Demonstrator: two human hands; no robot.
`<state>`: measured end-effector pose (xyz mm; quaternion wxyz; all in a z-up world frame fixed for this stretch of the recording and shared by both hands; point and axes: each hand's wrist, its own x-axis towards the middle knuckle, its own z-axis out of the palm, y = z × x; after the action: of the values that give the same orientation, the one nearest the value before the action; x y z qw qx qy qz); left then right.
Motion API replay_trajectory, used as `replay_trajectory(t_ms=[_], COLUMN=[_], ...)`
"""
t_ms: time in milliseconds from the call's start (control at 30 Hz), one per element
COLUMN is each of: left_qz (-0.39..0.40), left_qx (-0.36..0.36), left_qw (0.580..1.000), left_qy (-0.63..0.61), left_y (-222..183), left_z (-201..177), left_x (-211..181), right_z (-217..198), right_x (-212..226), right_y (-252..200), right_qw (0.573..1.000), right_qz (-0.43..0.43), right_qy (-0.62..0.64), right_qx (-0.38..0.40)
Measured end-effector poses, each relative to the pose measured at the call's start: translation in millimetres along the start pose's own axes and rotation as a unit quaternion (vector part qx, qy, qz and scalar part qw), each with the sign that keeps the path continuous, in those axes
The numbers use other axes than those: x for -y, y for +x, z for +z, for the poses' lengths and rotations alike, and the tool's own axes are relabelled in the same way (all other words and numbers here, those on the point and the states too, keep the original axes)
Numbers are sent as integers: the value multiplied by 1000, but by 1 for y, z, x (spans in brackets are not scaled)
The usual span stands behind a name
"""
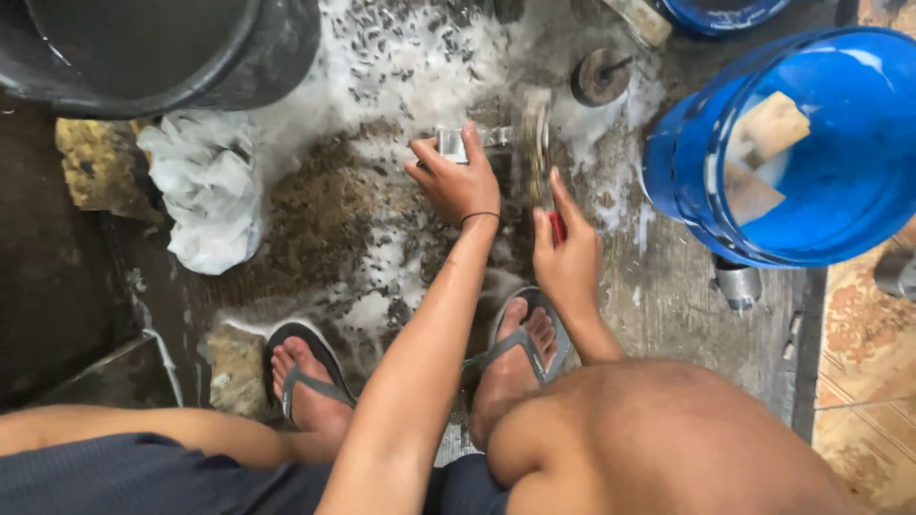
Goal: Scrubbing a metal car part with a brush and soapy water to clean it.
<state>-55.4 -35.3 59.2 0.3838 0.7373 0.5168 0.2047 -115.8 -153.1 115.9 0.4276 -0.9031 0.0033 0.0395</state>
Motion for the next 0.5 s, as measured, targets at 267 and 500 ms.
replay_trajectory(t_ms=[267, 500], left_qz=[85, 108], left_qx=[-56, -63], left_qw=[994, 991], left_qy=[-39, -43], left_y=[-13, -3], left_z=[13, 18], left_x=[48, 49], right_z=[5, -11], right_x=[-31, 27], right_y=[-4, -27], right_qw=[999, 998], right_qz=[29, 53], right_qy=[22, 0], right_qx=[1, 21])
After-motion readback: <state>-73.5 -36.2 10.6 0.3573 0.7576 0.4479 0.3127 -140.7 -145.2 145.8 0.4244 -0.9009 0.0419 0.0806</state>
